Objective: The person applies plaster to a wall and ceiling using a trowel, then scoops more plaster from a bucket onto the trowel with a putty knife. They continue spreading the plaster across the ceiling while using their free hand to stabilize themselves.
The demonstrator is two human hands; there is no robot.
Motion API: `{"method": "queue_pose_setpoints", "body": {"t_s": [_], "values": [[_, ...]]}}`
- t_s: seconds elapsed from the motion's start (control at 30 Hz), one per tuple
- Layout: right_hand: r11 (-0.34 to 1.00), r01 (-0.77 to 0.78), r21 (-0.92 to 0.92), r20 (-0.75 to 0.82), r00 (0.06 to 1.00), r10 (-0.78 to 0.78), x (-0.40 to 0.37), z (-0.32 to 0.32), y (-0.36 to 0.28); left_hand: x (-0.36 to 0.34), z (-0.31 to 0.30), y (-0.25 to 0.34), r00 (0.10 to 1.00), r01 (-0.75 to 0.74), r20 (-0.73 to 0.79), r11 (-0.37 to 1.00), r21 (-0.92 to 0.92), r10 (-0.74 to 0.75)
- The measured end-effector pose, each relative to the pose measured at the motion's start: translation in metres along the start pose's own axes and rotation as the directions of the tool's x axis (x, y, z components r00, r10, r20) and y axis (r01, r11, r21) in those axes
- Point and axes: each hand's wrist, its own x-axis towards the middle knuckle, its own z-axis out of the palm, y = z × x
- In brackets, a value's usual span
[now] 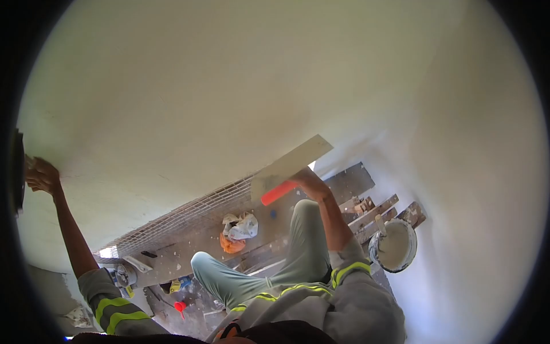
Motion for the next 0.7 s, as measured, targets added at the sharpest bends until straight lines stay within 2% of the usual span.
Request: {"method": "queue_pose_setpoints", "body": {"t_s": [0.1,0.2,0.3,0.4,0.5,0.6,0.67,0.7], "values": [[0.974,-0.204,0.099,0.099,0.976,0.194,0.029,-0.020,0.032,-0.004,0.005,-0.007,0.999,0.041,0.008,0.999,0.018,-0.041],[0.955,-0.247,0.166,0.143,0.964,0.225,0.048,-0.050,0.062,-0.006,0.006,-0.013,0.997,0.077,0.025,0.997,0.007,-0.078],[0.954,-0.174,0.244,0.043,0.985,0.168,0.050,-0.035,0.037,0.001,-0.008,0.013,0.992,0.109,0.062,0.994,0.000,-0.109],[0.981,-0.125,0.147,0.146,0.984,0.104,0.064,-0.022,-0.011,0.009,-0.019,0.035,0.993,0.099,0.067,0.995,-0.014,-0.098],[0.989,0.113,0.095,0.133,0.983,-0.126,0.074,0.029,-0.123,0.013,-0.024,0.053,0.986,0.164,0.028,0.985,-0.046,-0.163],[0.947,0.303,-0.109,0.141,0.948,-0.287,0.105,0.075,-0.255,0.012,-0.027,0.057,0.981,0.190,0.046,0.980,-0.066,-0.187],[0.869,0.483,-0.109,0.272,0.855,-0.441,0.126,0.129,-0.358,0.015,-0.028,0.055,0.982,0.186,0.056,0.980,-0.074,-0.182],[0.779,0.605,-0.165,0.425,0.756,-0.497,0.132,0.164,-0.414,0.016,-0.030,0.056,0.981,0.188,0.056,0.978,-0.086,-0.184]]}}
